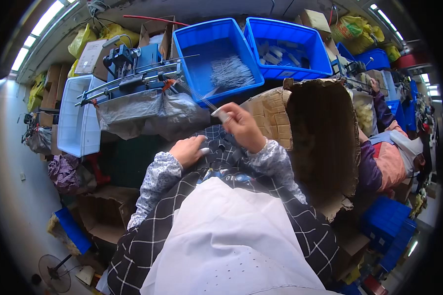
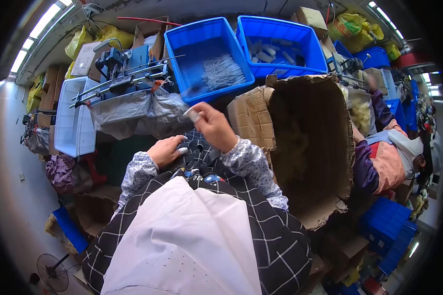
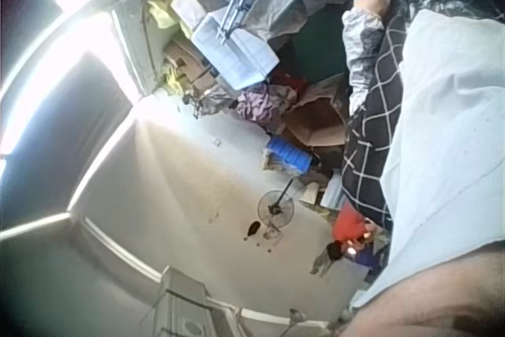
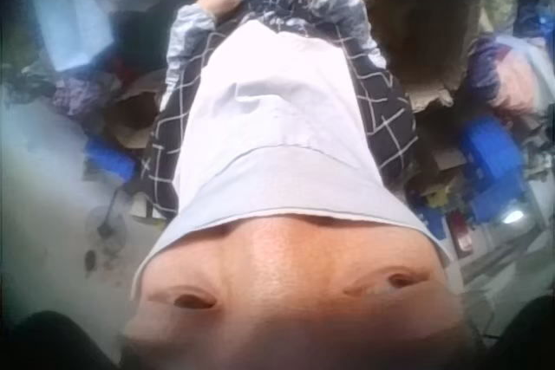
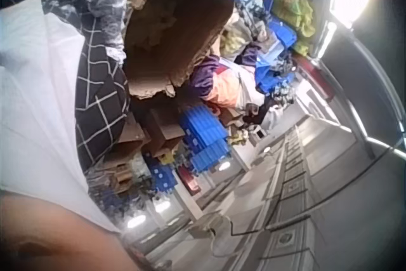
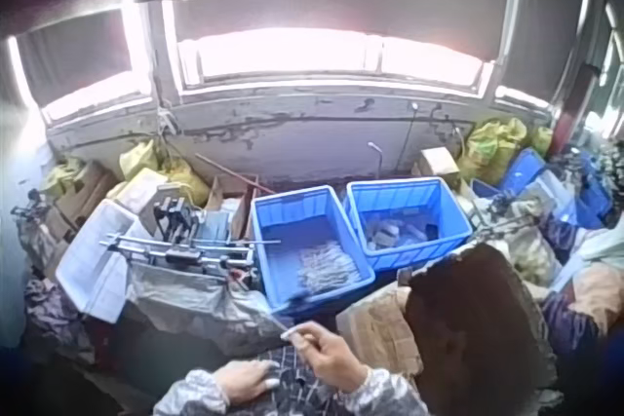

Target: Attaching plastic tips to industrial wire brushes and organizing them in crates.

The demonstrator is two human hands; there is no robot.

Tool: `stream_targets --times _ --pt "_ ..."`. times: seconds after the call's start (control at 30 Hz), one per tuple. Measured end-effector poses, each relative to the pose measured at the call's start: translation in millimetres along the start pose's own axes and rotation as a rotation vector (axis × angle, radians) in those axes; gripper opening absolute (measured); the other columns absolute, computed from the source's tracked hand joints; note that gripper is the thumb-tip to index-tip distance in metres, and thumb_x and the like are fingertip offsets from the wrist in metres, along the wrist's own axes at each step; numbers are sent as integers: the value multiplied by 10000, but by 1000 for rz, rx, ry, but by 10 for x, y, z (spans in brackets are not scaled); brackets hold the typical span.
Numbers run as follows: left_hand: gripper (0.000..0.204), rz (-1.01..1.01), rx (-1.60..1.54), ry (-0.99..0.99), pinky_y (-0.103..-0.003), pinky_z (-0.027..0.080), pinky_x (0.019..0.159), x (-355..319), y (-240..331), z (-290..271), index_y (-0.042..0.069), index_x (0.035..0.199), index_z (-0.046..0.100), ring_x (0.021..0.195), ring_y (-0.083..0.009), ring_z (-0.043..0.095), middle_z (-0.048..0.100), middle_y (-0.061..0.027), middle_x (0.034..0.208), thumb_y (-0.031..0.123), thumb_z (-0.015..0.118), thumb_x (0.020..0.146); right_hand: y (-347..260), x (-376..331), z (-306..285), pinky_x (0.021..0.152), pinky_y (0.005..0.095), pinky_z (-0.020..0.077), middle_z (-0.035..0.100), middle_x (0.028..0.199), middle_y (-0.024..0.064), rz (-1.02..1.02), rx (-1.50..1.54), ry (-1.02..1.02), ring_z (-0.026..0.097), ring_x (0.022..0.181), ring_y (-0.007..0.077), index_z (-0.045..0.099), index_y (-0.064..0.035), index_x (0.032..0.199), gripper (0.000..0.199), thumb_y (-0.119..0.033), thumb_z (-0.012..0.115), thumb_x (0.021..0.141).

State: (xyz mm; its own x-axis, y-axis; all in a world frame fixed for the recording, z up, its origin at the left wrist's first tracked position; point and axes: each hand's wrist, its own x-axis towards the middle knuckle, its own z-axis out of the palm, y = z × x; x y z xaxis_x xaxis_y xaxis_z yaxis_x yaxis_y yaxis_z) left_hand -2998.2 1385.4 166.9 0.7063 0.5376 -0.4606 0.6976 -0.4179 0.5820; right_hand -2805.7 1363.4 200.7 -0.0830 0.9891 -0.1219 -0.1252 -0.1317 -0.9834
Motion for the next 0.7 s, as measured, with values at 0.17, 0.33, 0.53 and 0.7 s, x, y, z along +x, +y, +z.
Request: stream_targets --times 0.17,0.33,0.53,0.7 --pt "343 52 53 58 -381 434 745 -12 -79 48 31 1069 429 851 -317 544 546 -188 943 181 501 770 -170 -9 58 502 158 333 447 617 -13 -66 12 -65 393 559 38 489 -55 977 133 -95 456 855" --pt "339 62 57 65 -376 435 742 -16 -68 53 32 1067 431 847 -312 546 548 -184 933 167 500 764 -201 -55 77 498 163 338 464 642 -6 -78 -26 -98 398 568 41 484 -56 988 141 -74 454 851" --pt "326 31 64 70 -379 438 729 -24 -53 47 36 1052 440 834 -309 549 552 -180 919 188 505 771 -177 -56 94 507 167 351 476 671 13 -100 -31 -55 414 575 50 470 -62 1003 166 -30 433 844" --pt "330 28 66 73 -380 440 721 -32 -54 59 34 1057 441 822 -310 552 552 -181 923 202 504 781 -160 -47 112 504 166 346 466 662 11 -110 -55 -51 403 565 51 467 -68 1009 169 -37 435 846"
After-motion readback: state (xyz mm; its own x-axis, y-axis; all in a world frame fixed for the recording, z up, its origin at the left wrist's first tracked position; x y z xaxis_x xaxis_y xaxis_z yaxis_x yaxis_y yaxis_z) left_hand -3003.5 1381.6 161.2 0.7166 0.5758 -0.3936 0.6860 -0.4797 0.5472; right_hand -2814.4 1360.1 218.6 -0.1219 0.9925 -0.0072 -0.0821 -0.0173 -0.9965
